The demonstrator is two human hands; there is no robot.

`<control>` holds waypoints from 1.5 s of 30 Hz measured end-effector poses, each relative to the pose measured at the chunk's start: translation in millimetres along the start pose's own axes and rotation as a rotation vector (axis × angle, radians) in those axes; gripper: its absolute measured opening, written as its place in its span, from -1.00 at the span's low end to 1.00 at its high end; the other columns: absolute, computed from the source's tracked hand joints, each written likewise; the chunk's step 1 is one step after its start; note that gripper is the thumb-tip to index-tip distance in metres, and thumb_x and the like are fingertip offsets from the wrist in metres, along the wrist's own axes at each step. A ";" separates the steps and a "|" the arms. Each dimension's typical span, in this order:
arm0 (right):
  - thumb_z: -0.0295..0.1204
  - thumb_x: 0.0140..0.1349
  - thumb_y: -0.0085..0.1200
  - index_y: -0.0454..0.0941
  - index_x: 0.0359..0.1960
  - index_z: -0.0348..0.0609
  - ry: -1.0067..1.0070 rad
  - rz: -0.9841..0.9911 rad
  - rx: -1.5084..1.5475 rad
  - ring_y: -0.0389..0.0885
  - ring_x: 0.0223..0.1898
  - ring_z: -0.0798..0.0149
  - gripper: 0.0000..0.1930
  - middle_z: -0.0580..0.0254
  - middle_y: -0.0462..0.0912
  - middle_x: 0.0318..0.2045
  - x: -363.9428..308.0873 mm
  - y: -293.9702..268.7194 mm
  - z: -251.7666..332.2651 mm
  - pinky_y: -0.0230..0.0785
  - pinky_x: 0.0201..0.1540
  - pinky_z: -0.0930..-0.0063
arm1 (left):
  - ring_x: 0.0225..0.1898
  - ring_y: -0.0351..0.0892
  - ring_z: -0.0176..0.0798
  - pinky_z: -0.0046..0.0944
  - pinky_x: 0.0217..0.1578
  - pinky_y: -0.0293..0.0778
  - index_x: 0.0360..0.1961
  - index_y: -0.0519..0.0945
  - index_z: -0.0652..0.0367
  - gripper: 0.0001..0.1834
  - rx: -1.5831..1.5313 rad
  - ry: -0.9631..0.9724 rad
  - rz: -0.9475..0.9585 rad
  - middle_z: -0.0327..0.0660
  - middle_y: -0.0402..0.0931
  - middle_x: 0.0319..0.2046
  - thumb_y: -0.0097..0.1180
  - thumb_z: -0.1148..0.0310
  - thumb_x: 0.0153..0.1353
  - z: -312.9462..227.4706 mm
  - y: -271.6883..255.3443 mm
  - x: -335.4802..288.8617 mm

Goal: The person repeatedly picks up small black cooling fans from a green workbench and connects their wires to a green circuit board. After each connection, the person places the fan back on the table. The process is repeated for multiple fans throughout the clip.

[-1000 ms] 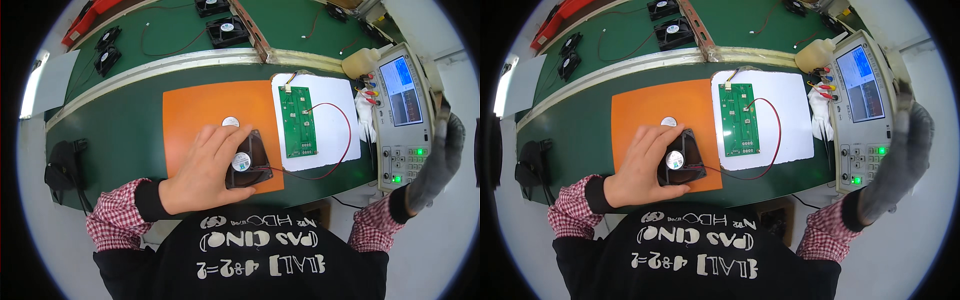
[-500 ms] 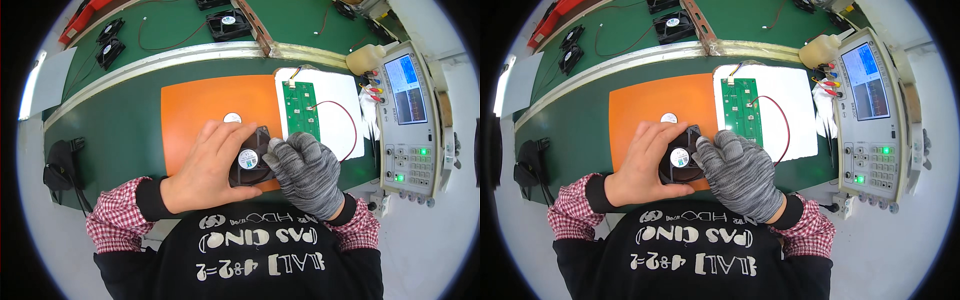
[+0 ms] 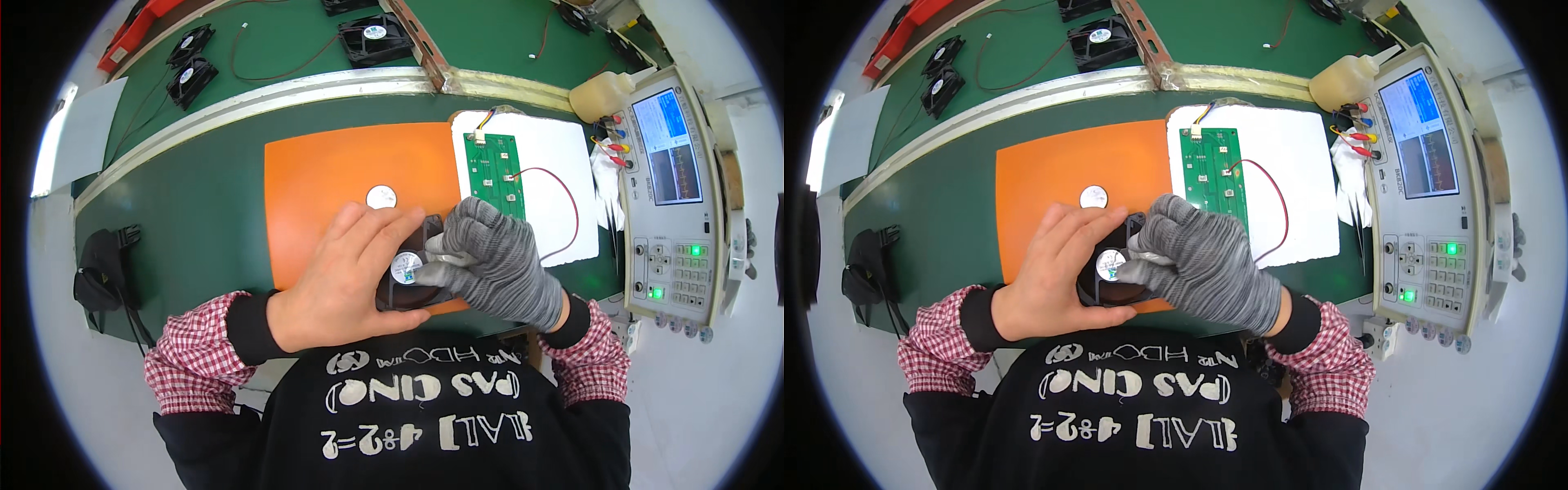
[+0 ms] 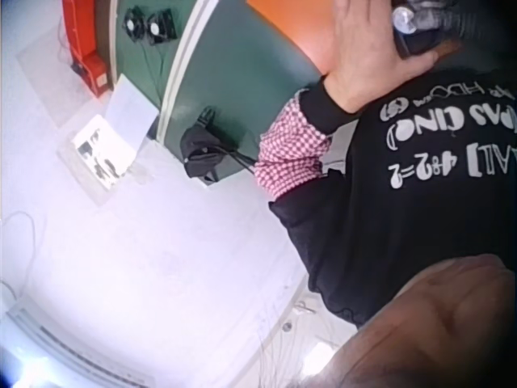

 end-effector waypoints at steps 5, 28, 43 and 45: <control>-0.18 -0.04 0.47 0.53 -0.49 -0.06 0.241 0.053 0.043 0.60 -0.48 0.22 -0.66 0.26 0.55 -0.48 -7.7 4.4 13.7 0.41 -0.46 0.35 | -0.08 0.42 0.04 -0.08 -0.02 0.38 0.24 0.39 0.33 0.02 0.003 -0.010 0.014 0.01 0.46 0.00 0.56 0.14 -0.30 0.8 2.3 -1.6; -0.23 -0.13 0.57 0.49 -0.41 -0.06 0.134 -0.237 0.209 0.64 -0.47 0.27 -0.57 0.30 0.57 -0.48 -33.0 -24.2 3.6 0.51 -0.38 0.41 | -0.35 0.43 -0.36 -0.37 -0.26 0.32 -0.49 0.55 0.20 -0.86 -0.553 -0.435 0.035 -0.29 0.51 -0.45 0.30 0.53 0.12 9.9 -9.3 8.2; -0.18 -0.07 0.50 0.59 -0.40 -0.08 0.051 -0.100 0.166 0.59 -0.49 0.20 -0.65 0.27 0.53 -0.46 -34.8 3.0 5.0 0.45 -0.46 0.37 | -0.17 0.38 -0.12 -0.19 -0.22 0.36 -0.44 0.47 0.15 -0.61 -0.186 -0.340 0.426 -0.20 0.38 -0.33 0.50 0.46 -0.22 38.2 14.7 40.9; -0.18 -0.05 0.48 0.59 -0.40 -0.08 0.061 -0.085 0.180 0.60 -0.48 0.20 -0.65 0.27 0.54 -0.45 -34.7 4.7 2.8 0.46 -0.44 0.36 | -0.20 0.41 -0.07 -0.14 -0.21 0.38 -0.41 0.50 0.15 -0.62 -0.204 -0.340 0.452 -0.16 0.40 -0.35 0.50 0.41 -0.20 39.3 16.8 43.2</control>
Point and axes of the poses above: each hand's wrist, its own x-axis towards the middle knuckle, its own y-axis out of the palm, z = x × y, the point moved 9 cm from there along x, towards the middle knuckle
